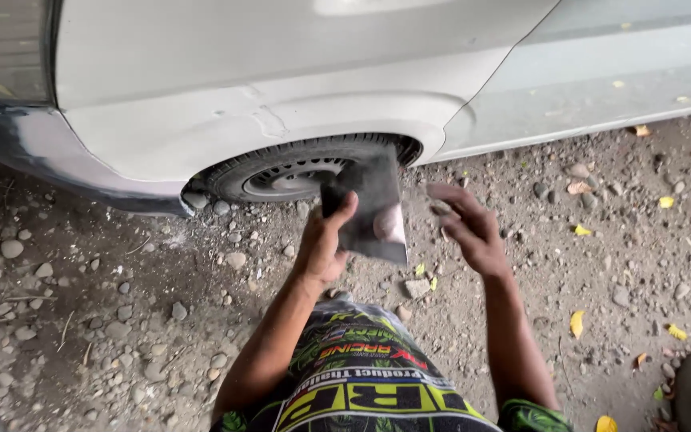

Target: The person scoops a pink putty from a can onto a metal scraper and applies it to a damaged area on the front bumper of a white car. They spread the putty over the surface and smooth it out with the scraper.

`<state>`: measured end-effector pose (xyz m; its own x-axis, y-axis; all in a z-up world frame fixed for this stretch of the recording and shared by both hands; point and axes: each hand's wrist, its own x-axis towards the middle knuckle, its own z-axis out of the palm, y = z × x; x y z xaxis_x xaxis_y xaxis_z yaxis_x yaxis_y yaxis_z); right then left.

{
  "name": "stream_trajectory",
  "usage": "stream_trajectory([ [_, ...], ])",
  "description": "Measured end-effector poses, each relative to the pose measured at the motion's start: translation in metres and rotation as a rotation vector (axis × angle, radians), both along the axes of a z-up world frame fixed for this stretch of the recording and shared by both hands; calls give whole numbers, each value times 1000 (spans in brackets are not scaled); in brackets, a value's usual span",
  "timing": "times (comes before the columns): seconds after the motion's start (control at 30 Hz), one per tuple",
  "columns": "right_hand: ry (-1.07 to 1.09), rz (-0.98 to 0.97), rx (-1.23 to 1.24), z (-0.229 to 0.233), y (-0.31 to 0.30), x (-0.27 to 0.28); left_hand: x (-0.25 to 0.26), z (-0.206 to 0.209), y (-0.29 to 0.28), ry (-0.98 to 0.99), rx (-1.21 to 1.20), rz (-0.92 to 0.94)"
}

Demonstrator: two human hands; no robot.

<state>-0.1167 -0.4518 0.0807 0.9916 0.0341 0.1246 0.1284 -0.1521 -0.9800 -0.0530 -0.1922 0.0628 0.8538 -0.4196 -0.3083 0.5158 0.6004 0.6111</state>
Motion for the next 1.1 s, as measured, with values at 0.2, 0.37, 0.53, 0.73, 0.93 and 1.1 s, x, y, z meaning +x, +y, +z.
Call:
stream_trajectory([
  [0.2,-40,-456,629,-78,0,24,-28,-44,-36,-58,-131,-327],
  [0.37,-204,-170,565,-26,-1,44,-10,-37,-38,-89,-38,-183],
  [0.53,-137,-58,597,-8,6,65,5,-81,-42,-309,86,-110],
  [0.73,-151,-88,624,-6,-10,64,18,-56,-37,-272,111,-151],
  [0.93,-148,-168,673,-22,-20,45,22,-98,-38,-391,249,-138],
  [1.1,-197,-166,698,-9,-22,62,40,-60,-43,-273,121,-116],
])
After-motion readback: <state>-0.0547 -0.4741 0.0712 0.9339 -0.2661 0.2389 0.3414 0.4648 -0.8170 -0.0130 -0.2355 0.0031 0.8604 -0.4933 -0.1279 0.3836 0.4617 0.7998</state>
